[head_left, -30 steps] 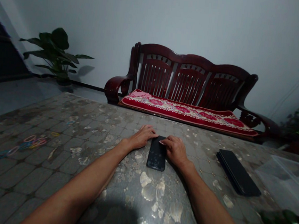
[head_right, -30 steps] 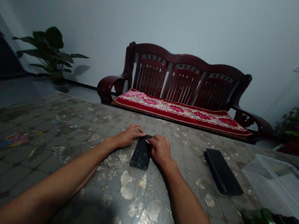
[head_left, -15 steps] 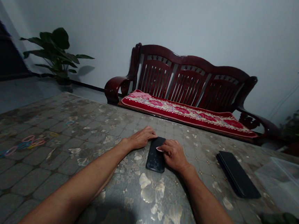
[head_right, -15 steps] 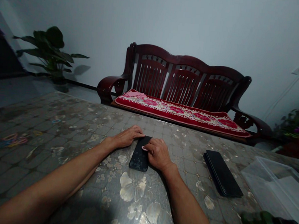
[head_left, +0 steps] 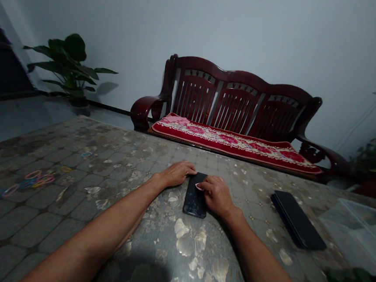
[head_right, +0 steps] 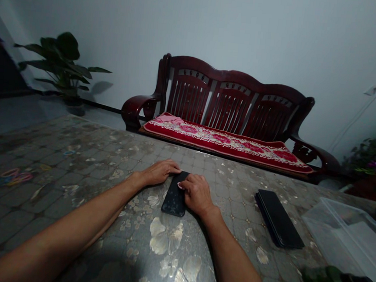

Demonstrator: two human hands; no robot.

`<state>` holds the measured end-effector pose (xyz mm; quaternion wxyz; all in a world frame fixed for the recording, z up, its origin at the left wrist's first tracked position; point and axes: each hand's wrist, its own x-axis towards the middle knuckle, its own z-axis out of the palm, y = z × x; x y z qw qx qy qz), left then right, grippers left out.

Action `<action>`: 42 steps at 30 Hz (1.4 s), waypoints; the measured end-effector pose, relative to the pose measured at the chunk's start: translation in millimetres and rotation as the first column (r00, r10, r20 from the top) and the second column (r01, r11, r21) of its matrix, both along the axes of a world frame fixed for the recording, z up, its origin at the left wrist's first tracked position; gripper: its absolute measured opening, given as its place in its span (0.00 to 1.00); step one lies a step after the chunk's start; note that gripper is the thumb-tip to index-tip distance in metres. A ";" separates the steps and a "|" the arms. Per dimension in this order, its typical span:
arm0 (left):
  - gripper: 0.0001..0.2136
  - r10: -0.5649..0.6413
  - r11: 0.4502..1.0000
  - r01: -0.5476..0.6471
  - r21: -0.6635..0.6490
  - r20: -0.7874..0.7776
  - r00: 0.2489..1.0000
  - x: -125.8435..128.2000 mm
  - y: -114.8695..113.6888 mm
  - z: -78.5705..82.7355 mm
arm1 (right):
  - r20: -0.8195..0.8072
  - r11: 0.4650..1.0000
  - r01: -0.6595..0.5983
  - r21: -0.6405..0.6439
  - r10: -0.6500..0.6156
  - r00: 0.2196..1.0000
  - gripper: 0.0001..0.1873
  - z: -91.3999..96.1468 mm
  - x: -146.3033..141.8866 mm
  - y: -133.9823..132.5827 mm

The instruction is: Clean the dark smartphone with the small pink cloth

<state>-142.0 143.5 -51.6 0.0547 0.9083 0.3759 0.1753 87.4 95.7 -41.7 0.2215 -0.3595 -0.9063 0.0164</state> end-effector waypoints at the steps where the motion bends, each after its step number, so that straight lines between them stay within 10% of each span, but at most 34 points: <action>1: 0.22 0.001 1.000 -0.001 -0.003 -0.002 1.000 -0.2 0.5 0.0 | 0.007 1.000 -0.030 0.000 0.030 1.000 0.17 1.0 0.2 -1.1; 6: 0.25 0.029 1.000 -0.029 0.007 -0.010 1.000 -1.3 0.3 0.3 | 0.006 0.991 -0.131 -0.007 0.131 0.991 0.17 3.2 4.9 -0.7; 14: 0.23 0.051 0.998 -0.050 0.026 -0.036 0.998 -1.6 -3.0 4.2 | 0.004 0.990 0.137 -0.012 -0.137 0.991 0.17 -1.8 3.2 18.2; 25: 0.21 0.056 0.998 -0.055 0.026 -0.031 0.998 -3.3 1.0 -0.8 | 0.027 0.991 -0.131 -0.022 0.132 0.991 0.19 2.4 4.7 0.5; 34: 0.21 0.035 0.999 -0.033 0.034 -0.080 0.996 -4.6 0.7 0.4 | -0.018 0.993 0.117 -0.014 -0.117 0.993 0.16 -0.2 -10.8 16.7; 42: 0.21 0.050 0.998 -0.047 0.038 -0.073 0.996 -3.4 -1.0 0.0 | 0.019 0.997 -0.080 -0.020 0.080 0.997 0.17 1.7 -13.2 3.5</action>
